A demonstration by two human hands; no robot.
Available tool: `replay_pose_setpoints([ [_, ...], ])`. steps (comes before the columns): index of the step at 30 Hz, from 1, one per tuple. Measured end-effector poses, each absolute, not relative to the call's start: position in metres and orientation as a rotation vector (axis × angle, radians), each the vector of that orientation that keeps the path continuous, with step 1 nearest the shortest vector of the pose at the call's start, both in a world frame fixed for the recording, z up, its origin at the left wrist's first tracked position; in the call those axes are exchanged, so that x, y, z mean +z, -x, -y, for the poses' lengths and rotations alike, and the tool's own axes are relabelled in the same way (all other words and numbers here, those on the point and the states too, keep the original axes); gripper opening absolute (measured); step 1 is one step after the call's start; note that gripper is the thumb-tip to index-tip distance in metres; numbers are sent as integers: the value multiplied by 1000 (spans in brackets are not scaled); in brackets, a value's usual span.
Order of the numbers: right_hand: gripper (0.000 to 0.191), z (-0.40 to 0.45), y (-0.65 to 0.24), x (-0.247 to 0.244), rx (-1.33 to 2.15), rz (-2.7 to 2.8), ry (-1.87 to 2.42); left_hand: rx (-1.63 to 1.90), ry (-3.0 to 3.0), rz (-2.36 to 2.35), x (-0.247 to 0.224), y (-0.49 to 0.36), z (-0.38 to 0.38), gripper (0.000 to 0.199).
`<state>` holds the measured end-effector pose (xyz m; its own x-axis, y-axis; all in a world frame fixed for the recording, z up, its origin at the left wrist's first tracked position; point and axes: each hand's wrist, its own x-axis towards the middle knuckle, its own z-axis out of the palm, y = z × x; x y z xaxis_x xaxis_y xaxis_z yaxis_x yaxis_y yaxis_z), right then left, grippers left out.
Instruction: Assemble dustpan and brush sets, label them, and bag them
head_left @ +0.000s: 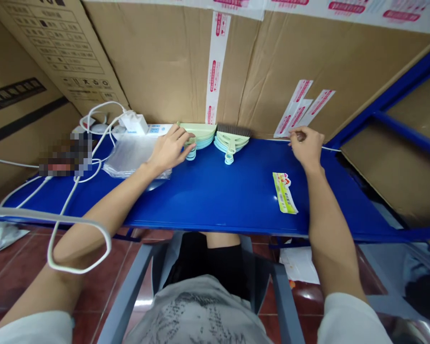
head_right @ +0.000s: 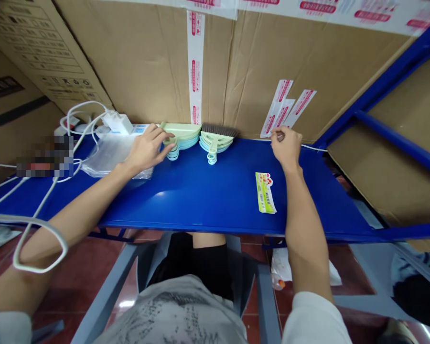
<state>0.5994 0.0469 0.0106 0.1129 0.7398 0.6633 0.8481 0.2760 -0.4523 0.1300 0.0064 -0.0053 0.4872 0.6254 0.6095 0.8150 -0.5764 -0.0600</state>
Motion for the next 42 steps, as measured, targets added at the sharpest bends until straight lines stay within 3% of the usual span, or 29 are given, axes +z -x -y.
replay_pose_setpoints([
  [7,16,-60,-616,-10,25,1644,1703,-880,2353,1255,-9,-120,-15,37],
  [12,31,-51,-591,1,42,1838,1520,-936,2283,1194,-10,-114,-19,37],
  [19,33,-33,-567,11,-75,1924,1391,-972,2280,1222,-7,-119,-13,38],
  [35,31,-49,-619,-5,127,1272,1618,-755,2401,1278,-7,-126,-7,36],
  [42,31,-57,-618,1,-83,1270,1544,-790,2429,1280,-9,-126,-9,40],
])
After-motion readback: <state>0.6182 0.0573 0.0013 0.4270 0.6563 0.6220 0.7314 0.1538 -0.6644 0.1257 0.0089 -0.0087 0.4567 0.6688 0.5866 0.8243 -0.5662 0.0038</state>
